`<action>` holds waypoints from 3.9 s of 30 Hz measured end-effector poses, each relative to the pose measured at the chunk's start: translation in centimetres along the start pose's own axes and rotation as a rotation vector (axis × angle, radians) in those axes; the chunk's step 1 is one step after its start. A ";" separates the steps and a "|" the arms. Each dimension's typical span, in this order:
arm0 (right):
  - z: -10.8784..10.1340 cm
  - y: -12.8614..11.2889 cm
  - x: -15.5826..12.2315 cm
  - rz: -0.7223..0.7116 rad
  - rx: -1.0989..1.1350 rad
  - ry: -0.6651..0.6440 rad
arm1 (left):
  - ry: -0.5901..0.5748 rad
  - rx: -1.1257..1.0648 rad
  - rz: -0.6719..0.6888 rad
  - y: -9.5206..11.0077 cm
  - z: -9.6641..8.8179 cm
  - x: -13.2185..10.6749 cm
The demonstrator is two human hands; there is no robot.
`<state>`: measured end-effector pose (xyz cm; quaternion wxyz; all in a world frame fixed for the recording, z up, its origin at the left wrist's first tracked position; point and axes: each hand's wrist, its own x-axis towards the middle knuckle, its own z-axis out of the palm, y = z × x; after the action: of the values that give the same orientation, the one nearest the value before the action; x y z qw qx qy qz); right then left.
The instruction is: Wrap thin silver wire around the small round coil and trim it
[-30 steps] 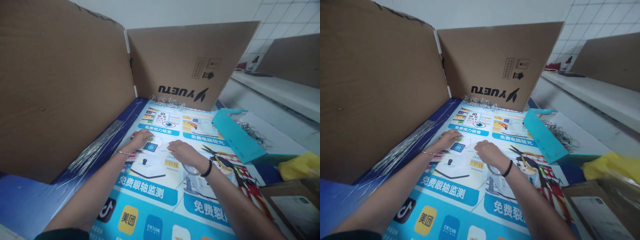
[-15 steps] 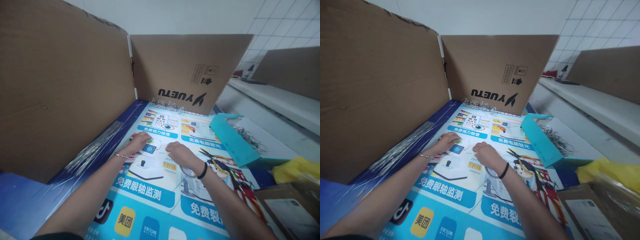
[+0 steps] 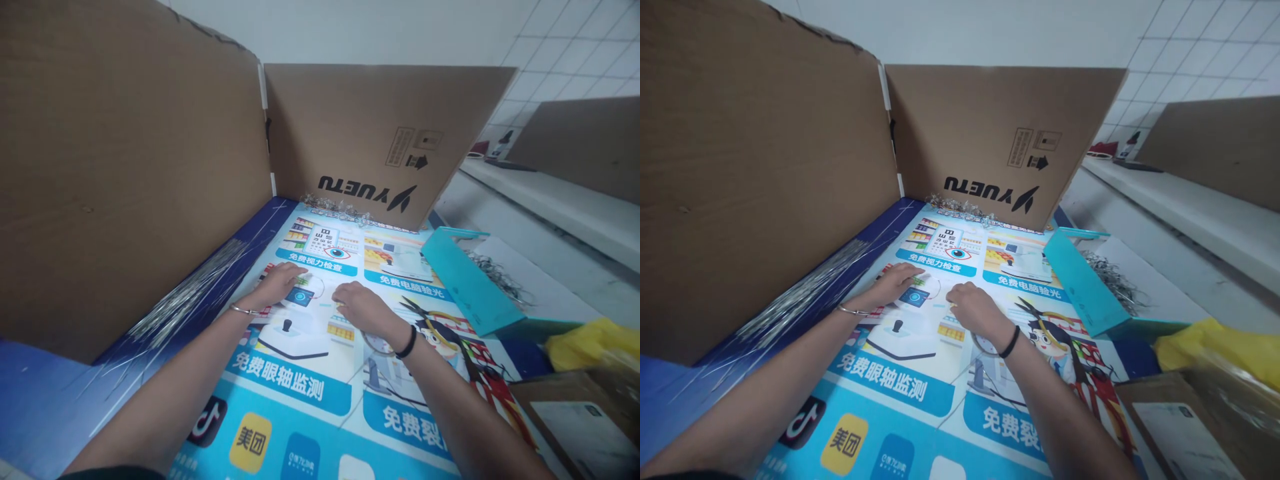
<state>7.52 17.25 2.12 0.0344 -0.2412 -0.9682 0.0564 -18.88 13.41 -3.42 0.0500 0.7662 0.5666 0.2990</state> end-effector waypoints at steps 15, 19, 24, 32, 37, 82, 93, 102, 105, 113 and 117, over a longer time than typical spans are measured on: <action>0.2 0.2 0.1 0.020 0.033 0.014 | 0.021 -0.038 0.099 0.3 -0.1 0.3; -0.1 0.3 0.1 0.013 0.033 -0.004 | 0.017 -0.049 0.112 0.5 -0.2 0.3; -0.6 0.0 0.1 0.003 0.018 -0.046 | 0.012 -0.076 0.123 0.6 -0.4 0.4; -0.3 -0.1 0.2 0.038 0.007 -0.039 | 0.002 -0.075 0.096 0.5 -0.3 0.3; -0.1 -0.2 0.3 0.032 -0.038 -0.055 | -0.007 -0.064 0.111 0.4 -0.2 0.3; 1.6 -0.8 0.6 0.100 -0.128 0.071 | 0.017 -0.059 0.072 0.8 -0.1 0.0; 1.1 -0.9 0.4 0.090 -0.062 0.063 | -0.040 -0.078 0.167 0.9 -0.2 0.2; -1.2 0.5 -0.8 -0.062 0.069 -0.040 | -0.057 -0.106 0.195 1.6 -0.6 0.1; -1.4 1.1 -0.9 -0.056 0.076 -0.047 | -0.071 -0.091 0.194 2.3 -1.1 0.0; -1.3 3.0 -1.2 0.131 0.046 0.010 | -0.236 -0.052 0.166 4.0 -1.4 -0.4; -1.4 3.0 -1.1 0.171 0.026 -0.022 | -0.254 -0.048 0.136 3.8 -1.2 -0.3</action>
<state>10.04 19.47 3.11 0.0221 -0.3219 -0.9436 0.0741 -16.37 11.52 -0.97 0.1192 0.8331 0.4952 0.2157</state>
